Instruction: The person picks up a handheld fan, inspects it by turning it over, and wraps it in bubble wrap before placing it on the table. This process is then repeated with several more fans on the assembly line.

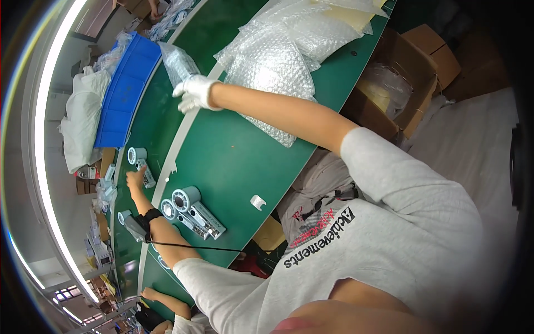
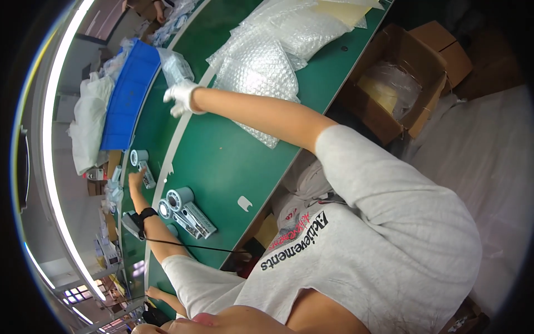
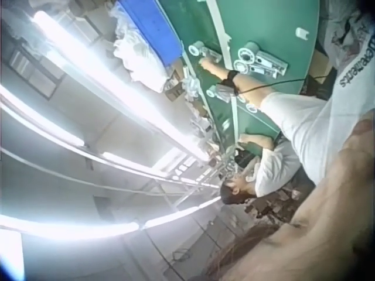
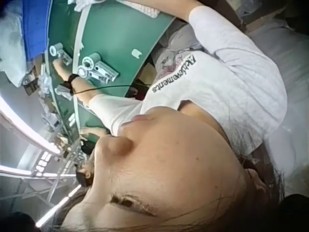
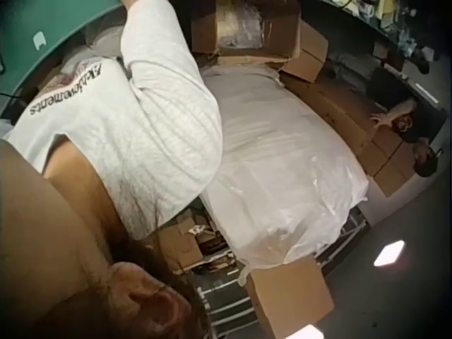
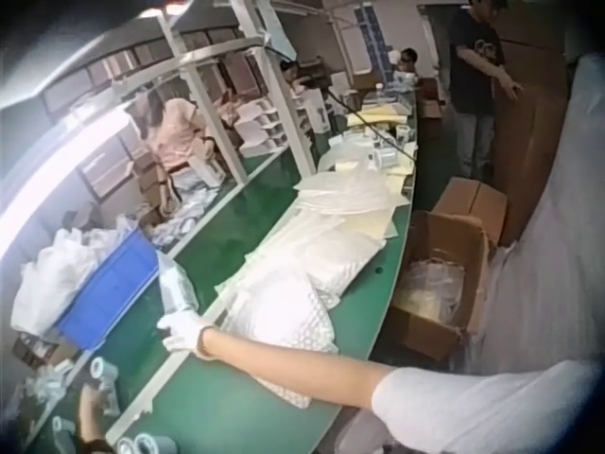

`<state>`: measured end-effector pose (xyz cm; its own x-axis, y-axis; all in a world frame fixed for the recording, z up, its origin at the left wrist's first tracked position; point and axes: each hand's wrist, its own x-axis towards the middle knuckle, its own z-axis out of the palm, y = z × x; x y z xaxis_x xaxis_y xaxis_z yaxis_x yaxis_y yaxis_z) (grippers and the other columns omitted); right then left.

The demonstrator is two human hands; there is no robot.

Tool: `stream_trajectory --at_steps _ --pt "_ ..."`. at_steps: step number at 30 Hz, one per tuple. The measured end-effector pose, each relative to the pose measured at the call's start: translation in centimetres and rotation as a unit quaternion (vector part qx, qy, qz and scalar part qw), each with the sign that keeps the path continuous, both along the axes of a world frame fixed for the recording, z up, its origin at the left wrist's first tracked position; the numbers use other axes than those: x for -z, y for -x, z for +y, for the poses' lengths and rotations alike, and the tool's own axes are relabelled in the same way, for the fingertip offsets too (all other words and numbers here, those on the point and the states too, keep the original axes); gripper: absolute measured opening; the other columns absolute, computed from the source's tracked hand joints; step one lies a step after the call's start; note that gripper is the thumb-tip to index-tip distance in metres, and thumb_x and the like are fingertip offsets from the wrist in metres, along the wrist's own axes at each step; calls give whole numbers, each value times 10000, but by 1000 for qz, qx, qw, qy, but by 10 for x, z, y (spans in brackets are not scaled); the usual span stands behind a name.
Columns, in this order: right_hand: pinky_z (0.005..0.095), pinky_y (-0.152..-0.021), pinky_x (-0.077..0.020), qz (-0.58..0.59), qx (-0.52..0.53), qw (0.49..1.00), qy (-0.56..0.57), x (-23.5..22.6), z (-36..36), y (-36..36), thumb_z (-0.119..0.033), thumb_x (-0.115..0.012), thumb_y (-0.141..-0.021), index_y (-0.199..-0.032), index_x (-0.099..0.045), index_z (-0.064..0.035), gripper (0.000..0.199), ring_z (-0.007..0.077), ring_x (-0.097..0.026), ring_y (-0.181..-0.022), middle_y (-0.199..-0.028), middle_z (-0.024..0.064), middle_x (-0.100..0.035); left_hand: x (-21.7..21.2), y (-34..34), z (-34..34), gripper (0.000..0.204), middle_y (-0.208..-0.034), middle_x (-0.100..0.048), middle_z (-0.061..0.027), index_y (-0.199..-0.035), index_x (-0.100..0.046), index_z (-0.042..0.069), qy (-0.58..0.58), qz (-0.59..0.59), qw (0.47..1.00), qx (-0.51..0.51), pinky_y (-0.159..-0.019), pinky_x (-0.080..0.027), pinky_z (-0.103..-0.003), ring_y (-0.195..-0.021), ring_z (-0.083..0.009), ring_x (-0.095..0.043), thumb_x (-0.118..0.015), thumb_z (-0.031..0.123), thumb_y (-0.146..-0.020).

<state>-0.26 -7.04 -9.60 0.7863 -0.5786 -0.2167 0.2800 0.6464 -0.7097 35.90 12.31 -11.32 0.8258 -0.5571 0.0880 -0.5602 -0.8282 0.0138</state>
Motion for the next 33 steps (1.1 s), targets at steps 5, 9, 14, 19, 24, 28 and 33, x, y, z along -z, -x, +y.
stream_trajectory --at_steps 5,9,14,19,24,28,33 --pt "394 -740 -496 -69 -209 959 178 -9 19 71 -220 -615 -755 -1163 -440 20 505 313 -572 -912 -1112 217 -499 24 0 -2 555 -810 -574 -211 -944 -474 -63 93 19 987 131 -663 -469 -394 -716 -323 -584 -719 302 -606" --pt "336 -796 -471 -3 -182 948 260 -14 6 102 -237 -650 -745 -1179 -425 -3 542 232 -555 -950 -1079 158 -518 -38 144 -54 398 -705 -545 -166 -856 -403 -38 179 197 952 153 -498 -457 -345 -565 -236 -571 -677 177 -664" --pt "298 -826 -450 -33 33 939 339 -22 31 78 -155 -729 -658 -1181 -434 -39 612 175 -520 -990 -1055 87 -533 -69 309 -27 319 -761 -530 -172 -895 -368 -21 236 89 926 280 -555 -441 -337 -629 -210 -555 -617 99 -735" --pt "283 -731 -489 -95 107 882 449 -17 40 73 -164 -823 -515 -1113 -464 -28 710 167 -555 -874 -972 73 -562 -27 364 -28 410 -914 -513 -170 -1035 -374 -30 420 367 785 270 -658 -443 -330 -740 -238 -556 -625 108 -741" --pt "262 -734 -484 -129 31 917 377 -4 38 82 -145 -813 -521 -1090 -467 -43 674 153 -558 -862 -974 62 -562 -19 372 -32 497 -996 -505 -165 -1125 -356 -33 491 703 469 212 -677 -451 -284 -763 -221 -563 -637 71 -728" --pt "271 -745 -483 -200 29 909 365 -6 29 86 -124 -805 -526 -1109 -457 -64 682 152 -560 -856 -976 60 -562 -28 392 -35 545 -1041 -497 -162 -1163 -332 -26 511 474 673 249 -701 -452 -275 -824 -203 -557 -630 1 -708" --pt "282 -803 -460 -116 24 889 442 -14 42 93 -166 -801 -541 -1113 -449 -70 678 167 -550 -904 -1000 74 -554 -12 392 -35 607 -1078 -479 -155 -1186 -297 -24 553 258 730 309 -724 -450 -286 -909 -211 -533 -640 -35 -686"
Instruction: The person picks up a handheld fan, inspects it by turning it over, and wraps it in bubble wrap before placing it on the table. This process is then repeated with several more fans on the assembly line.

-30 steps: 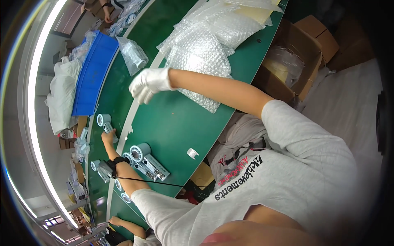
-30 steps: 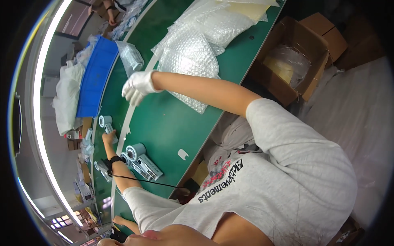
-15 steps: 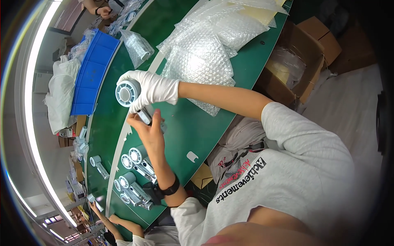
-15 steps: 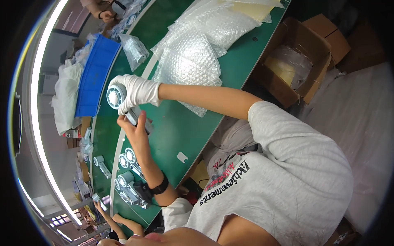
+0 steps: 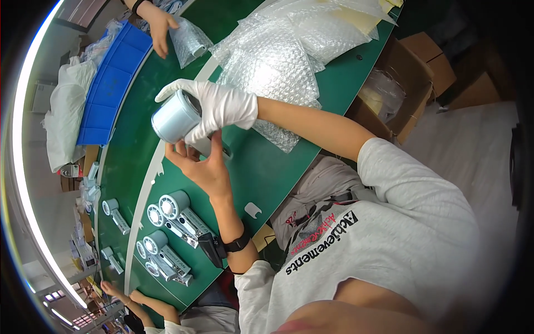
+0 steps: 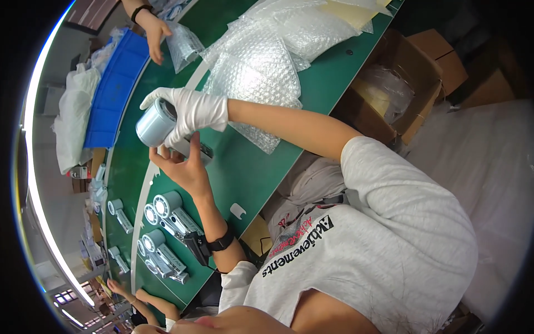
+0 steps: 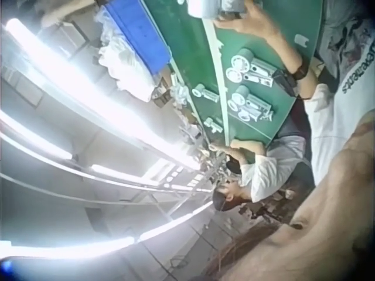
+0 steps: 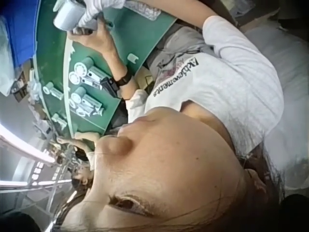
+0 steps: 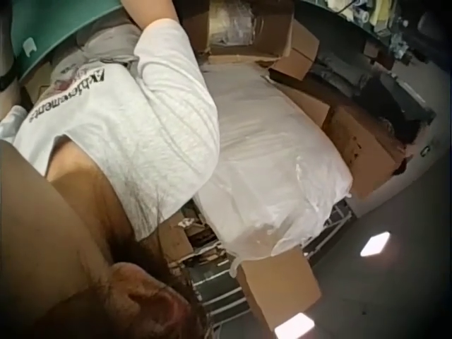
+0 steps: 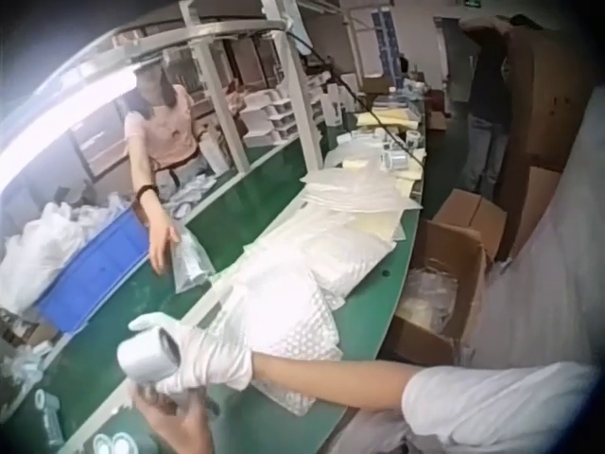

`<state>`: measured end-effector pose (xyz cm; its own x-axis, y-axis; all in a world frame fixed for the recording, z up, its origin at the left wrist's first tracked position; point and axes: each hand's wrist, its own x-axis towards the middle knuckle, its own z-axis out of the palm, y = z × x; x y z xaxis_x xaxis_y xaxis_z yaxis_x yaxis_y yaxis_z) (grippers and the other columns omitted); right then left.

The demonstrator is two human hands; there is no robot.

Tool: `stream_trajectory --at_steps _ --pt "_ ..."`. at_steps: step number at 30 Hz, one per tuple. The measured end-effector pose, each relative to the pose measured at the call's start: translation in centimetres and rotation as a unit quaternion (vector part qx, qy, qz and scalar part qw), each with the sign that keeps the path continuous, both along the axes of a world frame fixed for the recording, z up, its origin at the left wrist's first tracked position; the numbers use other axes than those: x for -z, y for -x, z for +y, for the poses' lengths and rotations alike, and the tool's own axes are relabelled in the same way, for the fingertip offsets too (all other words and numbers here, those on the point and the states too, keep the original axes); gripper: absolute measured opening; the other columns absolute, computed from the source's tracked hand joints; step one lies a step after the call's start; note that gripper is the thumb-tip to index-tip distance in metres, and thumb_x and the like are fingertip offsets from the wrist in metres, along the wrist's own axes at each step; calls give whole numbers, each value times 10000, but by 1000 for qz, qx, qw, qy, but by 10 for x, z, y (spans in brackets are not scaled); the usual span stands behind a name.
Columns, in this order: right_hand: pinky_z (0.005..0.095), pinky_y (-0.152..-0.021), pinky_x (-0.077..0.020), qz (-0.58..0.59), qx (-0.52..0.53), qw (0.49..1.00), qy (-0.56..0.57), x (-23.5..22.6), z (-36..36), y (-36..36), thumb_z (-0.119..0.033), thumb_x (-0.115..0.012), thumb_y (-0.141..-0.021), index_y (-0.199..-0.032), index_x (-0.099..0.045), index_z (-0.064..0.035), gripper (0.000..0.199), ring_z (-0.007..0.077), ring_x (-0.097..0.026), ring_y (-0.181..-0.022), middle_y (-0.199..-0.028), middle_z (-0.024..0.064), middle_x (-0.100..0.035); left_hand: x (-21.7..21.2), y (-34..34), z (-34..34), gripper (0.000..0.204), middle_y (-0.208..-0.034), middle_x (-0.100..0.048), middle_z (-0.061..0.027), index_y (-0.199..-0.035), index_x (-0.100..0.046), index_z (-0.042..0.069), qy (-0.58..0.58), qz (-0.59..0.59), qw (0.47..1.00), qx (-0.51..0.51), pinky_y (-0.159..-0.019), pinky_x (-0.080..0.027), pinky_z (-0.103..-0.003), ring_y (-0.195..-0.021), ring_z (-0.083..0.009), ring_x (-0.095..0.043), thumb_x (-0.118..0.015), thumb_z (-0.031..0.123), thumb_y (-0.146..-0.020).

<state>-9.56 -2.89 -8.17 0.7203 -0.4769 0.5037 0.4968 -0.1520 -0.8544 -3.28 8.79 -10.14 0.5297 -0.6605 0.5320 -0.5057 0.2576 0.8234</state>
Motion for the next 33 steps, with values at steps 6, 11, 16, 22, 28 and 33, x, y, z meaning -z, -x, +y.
stream_trajectory --at_steps 6,11,16,22,28,33 --pt "317 -849 -445 -32 66 992 99 -5 34 -1 -132 -768 -566 -1223 -377 -106 765 195 -527 -962 -1035 100 -528 15 -16 -2 610 -1082 -471 -169 -1196 -280 -14 86 -98 989 -73 -741 -457 -296 -953 -225 -516 -639 44 -707" --pt "334 -858 -441 -22 18 982 189 -12 35 4 -147 -781 -552 -1295 -295 -119 888 206 -521 -967 -1057 108 -511 -10 -23 12 480 -1059 -501 -171 -1199 -338 11 150 294 893 306 -757 -466 -346 -941 -244 -530 -438 319 -846" --pt "334 -879 -427 160 -136 978 -12 -6 29 3 -142 -789 -531 -1326 -245 -92 965 208 -502 -997 -1100 109 -496 7 -28 10 616 -1065 -537 -154 -1185 -423 15 67 504 852 126 -782 -467 -332 -901 -236 -540 -275 506 -844" --pt "283 -876 -417 83 -23 994 66 20 66 -9 -91 -756 -545 -1306 -266 -33 906 194 -499 -998 -1093 107 -500 15 -63 12 530 -1060 -543 -117 -1130 -462 25 131 476 859 133 -748 -477 -299 -862 -203 -551 -268 449 -877" --pt "260 -846 -423 157 -164 973 -40 29 74 -15 -67 -712 -565 -1237 -346 -10 767 162 -505 -973 -1034 98 -519 5 -60 17 665 -1051 -552 -132 -1126 -472 15 179 423 885 -72 -808 -460 -398 -966 -257 -540 -218 571 -864" --pt "250 -791 -446 200 -180 961 -66 26 69 -13 -33 -698 -567 -1102 -445 -6 592 132 -529 -910 -951 68 -552 -7 -65 18 786 -1060 -543 -150 -1138 -460 4 140 365 918 -63 -809 -458 -405 -955 -262 -539 -185 665 -813"
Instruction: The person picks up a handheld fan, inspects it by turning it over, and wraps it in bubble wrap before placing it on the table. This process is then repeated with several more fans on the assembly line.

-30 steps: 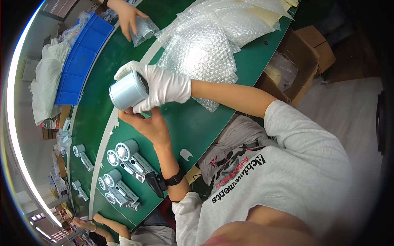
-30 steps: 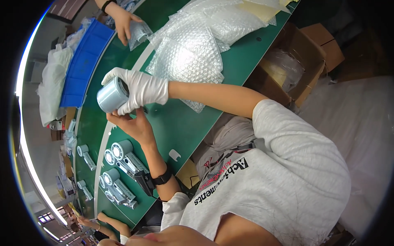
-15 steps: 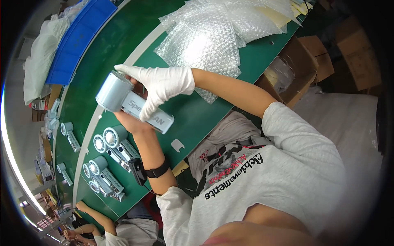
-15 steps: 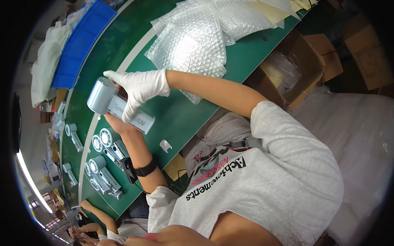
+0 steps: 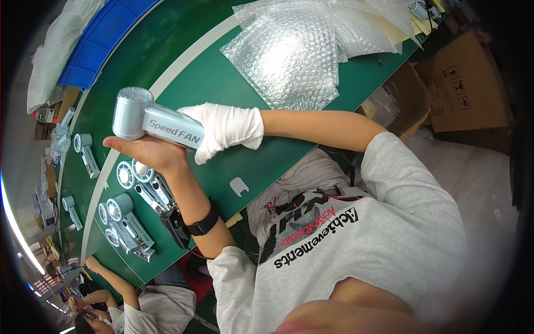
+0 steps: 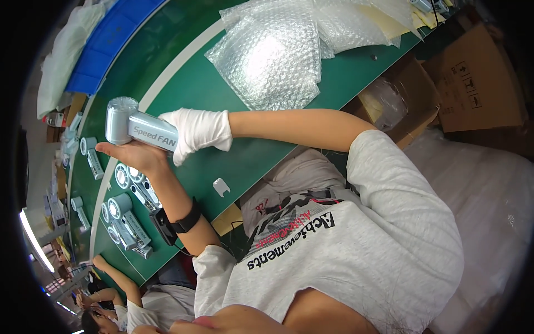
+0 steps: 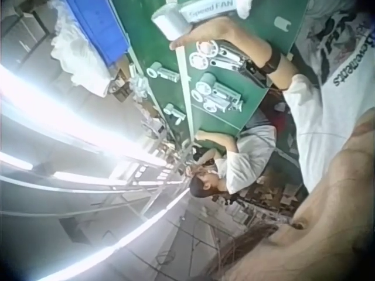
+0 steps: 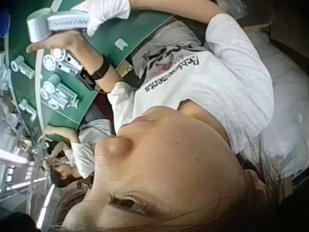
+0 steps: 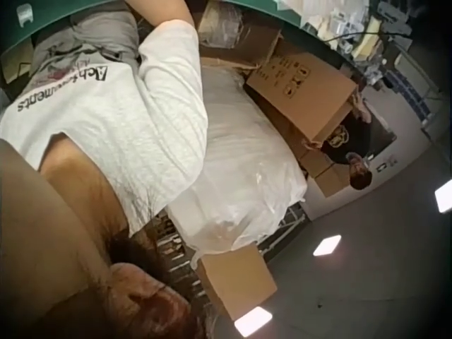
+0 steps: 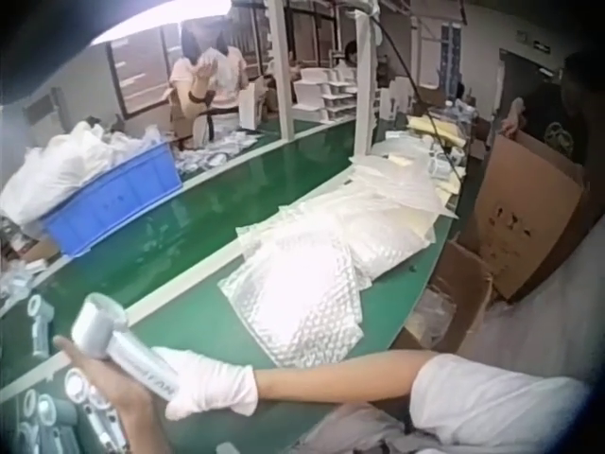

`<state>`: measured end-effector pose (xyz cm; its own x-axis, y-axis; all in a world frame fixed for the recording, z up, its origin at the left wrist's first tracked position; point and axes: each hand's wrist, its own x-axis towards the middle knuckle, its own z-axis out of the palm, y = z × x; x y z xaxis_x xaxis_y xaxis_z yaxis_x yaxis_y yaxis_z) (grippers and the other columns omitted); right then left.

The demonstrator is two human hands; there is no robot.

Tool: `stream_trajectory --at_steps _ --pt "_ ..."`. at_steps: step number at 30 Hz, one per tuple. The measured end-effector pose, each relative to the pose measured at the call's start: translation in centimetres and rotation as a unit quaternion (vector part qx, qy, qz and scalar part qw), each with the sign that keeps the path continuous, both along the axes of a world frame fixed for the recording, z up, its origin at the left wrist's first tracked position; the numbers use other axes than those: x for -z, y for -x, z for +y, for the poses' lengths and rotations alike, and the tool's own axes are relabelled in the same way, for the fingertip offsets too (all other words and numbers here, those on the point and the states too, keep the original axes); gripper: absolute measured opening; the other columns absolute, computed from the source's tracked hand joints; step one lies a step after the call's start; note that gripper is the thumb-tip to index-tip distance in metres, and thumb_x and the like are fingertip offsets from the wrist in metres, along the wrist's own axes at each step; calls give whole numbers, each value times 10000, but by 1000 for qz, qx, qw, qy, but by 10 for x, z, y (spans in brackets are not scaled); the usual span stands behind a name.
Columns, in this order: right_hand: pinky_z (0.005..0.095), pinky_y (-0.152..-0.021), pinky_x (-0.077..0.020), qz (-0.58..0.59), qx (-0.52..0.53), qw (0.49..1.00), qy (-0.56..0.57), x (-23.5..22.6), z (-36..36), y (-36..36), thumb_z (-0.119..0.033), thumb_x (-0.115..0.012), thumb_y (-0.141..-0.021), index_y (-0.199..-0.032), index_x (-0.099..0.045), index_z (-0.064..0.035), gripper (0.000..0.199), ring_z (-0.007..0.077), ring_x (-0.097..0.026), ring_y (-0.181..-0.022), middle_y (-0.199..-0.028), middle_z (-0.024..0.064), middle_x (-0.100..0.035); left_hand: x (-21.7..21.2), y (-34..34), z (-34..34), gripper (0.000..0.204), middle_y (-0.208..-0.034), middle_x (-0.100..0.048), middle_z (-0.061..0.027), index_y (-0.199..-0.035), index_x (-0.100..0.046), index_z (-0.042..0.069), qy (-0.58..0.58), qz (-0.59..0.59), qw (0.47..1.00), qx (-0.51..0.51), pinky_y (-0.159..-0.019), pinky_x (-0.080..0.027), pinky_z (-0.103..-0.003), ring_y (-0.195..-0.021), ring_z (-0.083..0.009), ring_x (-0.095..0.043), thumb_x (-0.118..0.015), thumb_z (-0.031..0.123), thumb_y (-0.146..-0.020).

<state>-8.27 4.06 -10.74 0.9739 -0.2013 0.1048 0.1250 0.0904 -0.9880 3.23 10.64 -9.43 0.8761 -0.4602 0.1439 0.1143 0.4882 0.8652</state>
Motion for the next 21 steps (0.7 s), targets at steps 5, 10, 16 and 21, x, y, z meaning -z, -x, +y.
stream_trajectory --at_steps 5,10,16,21 --pt "234 -746 -462 4 -59 988 -146 5 3 -2 3 -707 -562 -1007 -479 -15 501 105 -549 -847 -898 42 -564 -4 -2 4 848 -1027 -534 -160 -1120 -450 -26 -2 -27 999 25 -822 -441 -392 -949 -261 -528 -206 711 -776" --pt "232 -741 -464 17 -62 986 -155 10 2 -5 15 -714 -555 -1004 -482 -17 506 102 -551 -838 -905 41 -560 -8 1 3 868 -1048 -498 -172 -1120 -429 -42 5 -26 1000 3 -887 -383 -381 -999 -255 -483 -217 722 -767" --pt "240 -779 -462 8 -91 969 -230 2 5 0 39 -693 -562 -1054 -471 -7 541 119 -551 -876 -942 54 -550 -12 1 7 879 -1095 -485 -183 -1171 -394 -50 13 -50 999 6 -908 -369 -392 -1038 -264 -466 -218 715 -774" --pt "246 -825 -452 -20 -129 956 -262 6 4 -1 60 -663 -577 -1119 -444 5 587 138 -547 -934 -1002 76 -538 -20 7 9 882 -1137 -469 -189 -1214 -364 -54 19 -71 997 -10 -925 -356 -394 -1059 -268 -454 -223 704 -784"
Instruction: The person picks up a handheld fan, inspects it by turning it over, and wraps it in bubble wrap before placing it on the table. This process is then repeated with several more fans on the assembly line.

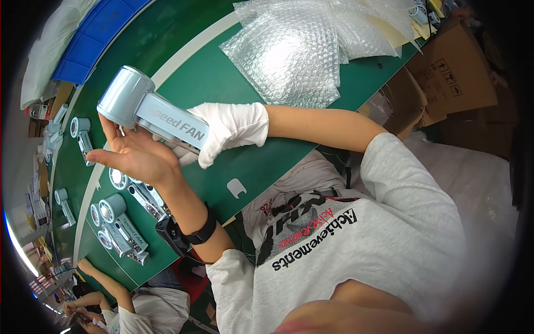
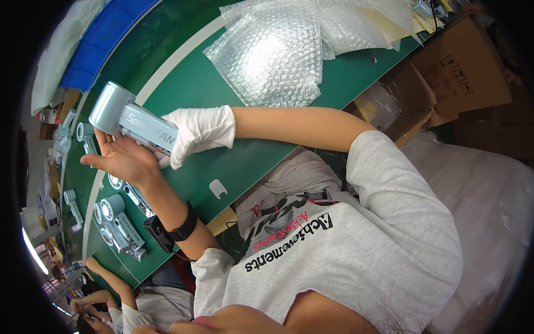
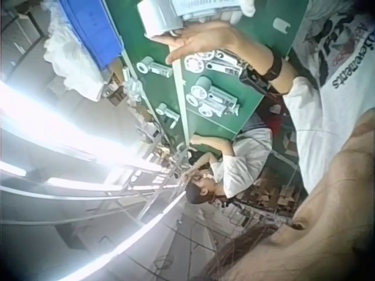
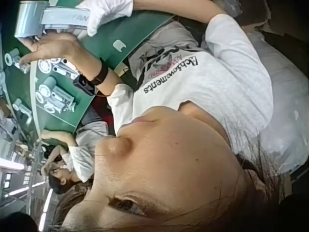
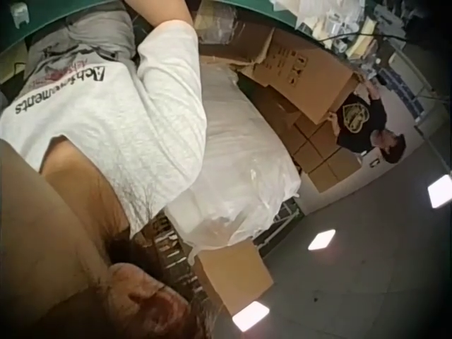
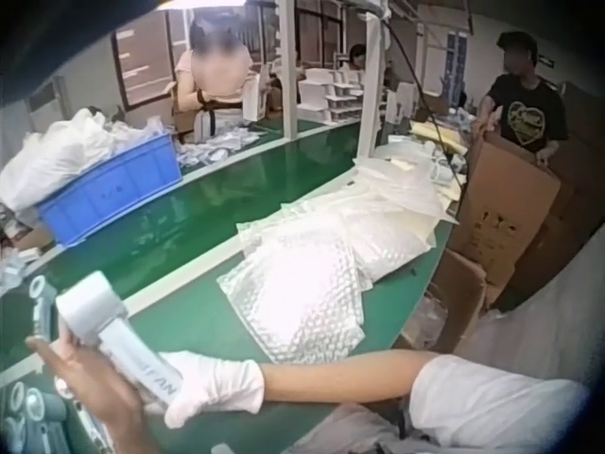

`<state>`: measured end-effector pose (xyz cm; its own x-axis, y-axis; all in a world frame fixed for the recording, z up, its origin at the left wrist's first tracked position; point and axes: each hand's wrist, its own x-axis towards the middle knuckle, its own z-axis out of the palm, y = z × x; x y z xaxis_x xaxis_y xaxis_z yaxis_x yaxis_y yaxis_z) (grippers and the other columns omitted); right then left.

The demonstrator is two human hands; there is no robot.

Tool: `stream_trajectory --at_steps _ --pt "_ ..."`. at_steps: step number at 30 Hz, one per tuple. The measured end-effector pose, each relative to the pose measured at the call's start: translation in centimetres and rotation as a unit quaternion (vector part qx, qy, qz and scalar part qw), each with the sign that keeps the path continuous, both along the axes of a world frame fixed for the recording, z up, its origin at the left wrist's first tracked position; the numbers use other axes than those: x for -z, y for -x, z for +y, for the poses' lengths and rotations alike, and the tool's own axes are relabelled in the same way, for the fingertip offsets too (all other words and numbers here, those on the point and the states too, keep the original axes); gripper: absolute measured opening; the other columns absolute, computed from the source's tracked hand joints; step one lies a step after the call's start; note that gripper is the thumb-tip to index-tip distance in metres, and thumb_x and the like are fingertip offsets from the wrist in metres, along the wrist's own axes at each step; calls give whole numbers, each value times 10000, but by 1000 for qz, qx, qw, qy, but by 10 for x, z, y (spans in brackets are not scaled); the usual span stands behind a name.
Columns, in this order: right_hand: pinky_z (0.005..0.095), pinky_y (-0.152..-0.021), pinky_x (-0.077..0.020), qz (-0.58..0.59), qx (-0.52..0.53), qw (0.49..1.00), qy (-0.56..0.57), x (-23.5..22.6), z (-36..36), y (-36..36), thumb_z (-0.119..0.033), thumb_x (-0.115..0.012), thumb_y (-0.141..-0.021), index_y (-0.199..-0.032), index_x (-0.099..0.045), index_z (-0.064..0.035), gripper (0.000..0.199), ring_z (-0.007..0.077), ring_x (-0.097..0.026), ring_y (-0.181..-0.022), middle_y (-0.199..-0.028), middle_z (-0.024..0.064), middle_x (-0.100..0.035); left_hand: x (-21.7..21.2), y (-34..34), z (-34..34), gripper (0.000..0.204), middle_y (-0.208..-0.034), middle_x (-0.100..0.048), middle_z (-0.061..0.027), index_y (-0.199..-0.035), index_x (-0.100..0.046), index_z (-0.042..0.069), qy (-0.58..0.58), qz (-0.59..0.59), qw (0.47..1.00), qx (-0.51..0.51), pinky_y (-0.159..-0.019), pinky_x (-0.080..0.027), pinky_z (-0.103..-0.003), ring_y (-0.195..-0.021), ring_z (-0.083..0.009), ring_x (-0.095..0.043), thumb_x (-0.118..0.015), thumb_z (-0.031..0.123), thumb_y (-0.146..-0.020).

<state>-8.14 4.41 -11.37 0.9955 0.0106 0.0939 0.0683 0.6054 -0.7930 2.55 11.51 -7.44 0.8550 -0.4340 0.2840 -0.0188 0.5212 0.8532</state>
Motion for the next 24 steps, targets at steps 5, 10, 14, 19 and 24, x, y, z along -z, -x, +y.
stream_trajectory --at_steps 5,10,14,19,24 --pt "258 -843 -448 14 -21 999 -31 -6 0 5 76 -636 -591 -1149 -427 9 599 150 -536 -982 -1046 95 -530 -3 1 1 889 -1193 -430 -187 -1250 -340 -53 -8 -11 1000 -17 -961 -305 -397 -1104 -264 -417 -208 697 -792" --pt "294 -884 -431 -21 -39 995 -86 1 0 3 49 -594 -646 -1148 -425 25 531 181 -529 -1017 -1067 115 -527 -5 4 0 883 -1220 -402 -177 -1247 -358 -51 1 -20 999 -27 -974 -267 -393 -1125 -256 -387 -195 692 -798" --pt "363 -923 -415 -3 -56 976 -212 8 1 2 -27 -572 -743 -1145 -422 36 433 212 -533 -1014 -1055 133 -529 -9 8 -1 857 -1185 -431 -167 -1224 -395 -49 -9 -34 998 -45 -951 -290 -379 -1098 -247 -402 -196 674 -810" --pt "461 -928 -408 28 -82 915 -394 17 1 -4 -113 -535 -832 -1100 -425 42 328 244 -538 -967 -994 148 -520 -7 6 3 825 -1153 -456 -153 -1208 -418 -46 -24 -55 997 -49 -939 -300 -373 -1081 -236 -410 -195 651 -825" --pt "457 -958 -380 -7 -116 913 -392 20 2 -6 -166 -522 -850 -1124 -426 39 355 242 -541 -986 -1020 166 -537 -10 7 5 789 -1131 -477 -147 -1195 -430 -47 -6 -70 996 -47 -936 -303 -366 -1077 -231 -414 -204 621 -842"
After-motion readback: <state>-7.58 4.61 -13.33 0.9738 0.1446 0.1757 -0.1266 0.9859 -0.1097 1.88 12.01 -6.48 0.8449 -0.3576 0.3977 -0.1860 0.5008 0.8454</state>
